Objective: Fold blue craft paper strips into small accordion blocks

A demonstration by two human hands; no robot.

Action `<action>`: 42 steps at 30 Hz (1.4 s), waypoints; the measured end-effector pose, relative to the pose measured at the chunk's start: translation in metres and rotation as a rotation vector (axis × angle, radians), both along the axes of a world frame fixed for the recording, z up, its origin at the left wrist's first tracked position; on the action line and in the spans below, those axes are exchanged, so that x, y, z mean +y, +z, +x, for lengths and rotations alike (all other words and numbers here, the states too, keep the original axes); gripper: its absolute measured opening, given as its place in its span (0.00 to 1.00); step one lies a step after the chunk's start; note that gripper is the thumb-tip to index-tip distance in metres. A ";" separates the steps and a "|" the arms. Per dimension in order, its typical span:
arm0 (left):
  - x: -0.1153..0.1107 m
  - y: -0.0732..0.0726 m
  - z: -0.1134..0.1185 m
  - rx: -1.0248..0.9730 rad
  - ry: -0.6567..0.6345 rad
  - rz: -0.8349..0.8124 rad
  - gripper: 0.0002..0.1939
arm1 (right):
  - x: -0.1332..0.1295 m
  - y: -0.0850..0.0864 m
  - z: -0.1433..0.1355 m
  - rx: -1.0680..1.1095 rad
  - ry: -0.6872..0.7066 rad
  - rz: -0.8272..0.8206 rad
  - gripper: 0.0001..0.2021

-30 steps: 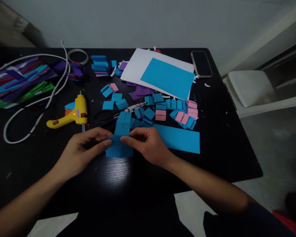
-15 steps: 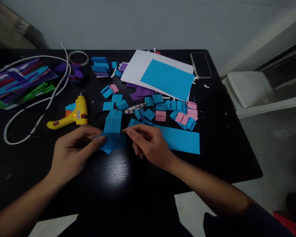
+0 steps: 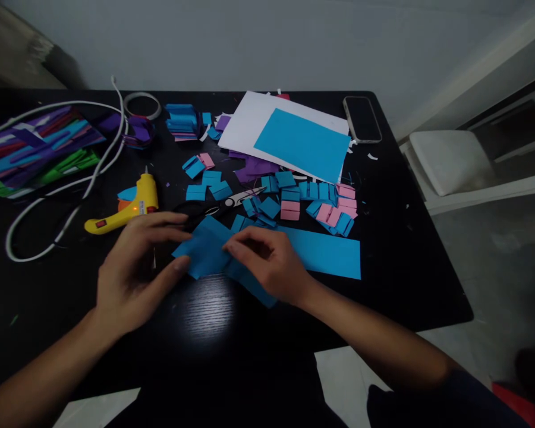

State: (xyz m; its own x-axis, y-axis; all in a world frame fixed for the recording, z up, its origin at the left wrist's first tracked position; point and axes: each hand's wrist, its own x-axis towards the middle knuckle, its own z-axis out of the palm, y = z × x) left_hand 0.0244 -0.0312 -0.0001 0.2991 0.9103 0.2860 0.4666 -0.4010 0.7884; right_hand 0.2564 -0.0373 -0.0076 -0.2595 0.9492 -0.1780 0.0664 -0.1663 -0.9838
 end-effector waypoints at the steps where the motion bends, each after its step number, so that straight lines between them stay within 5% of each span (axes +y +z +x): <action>1: 0.001 0.000 0.002 -0.061 0.039 -0.095 0.12 | 0.000 0.000 -0.001 -0.018 0.016 0.012 0.07; 5: 0.003 -0.002 0.008 -0.234 0.008 -0.507 0.19 | -0.003 -0.005 -0.005 0.030 0.055 -0.020 0.10; 9: 0.004 -0.003 0.008 -0.287 -0.085 -0.674 0.09 | -0.004 -0.007 -0.005 0.033 0.063 -0.057 0.16; 28: 0.006 0.000 0.000 -0.216 -0.146 -0.588 0.05 | 0.004 0.000 0.001 0.091 0.144 -0.130 0.03; 36: 0.004 -0.005 -0.001 -0.126 -0.179 -0.535 0.07 | 0.008 -0.002 0.001 0.037 0.231 -0.341 0.12; 42: 0.006 0.002 -0.002 -0.052 -0.239 -0.568 0.12 | 0.006 -0.004 0.000 -0.014 0.223 -0.293 0.13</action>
State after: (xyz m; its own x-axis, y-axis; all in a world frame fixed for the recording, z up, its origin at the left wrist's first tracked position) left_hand 0.0227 -0.0254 0.0021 0.5121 0.8343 -0.2042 0.3711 -0.0005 0.9286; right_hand 0.2563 -0.0315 -0.0113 -0.4502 0.7776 -0.4390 0.1456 -0.4211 -0.8953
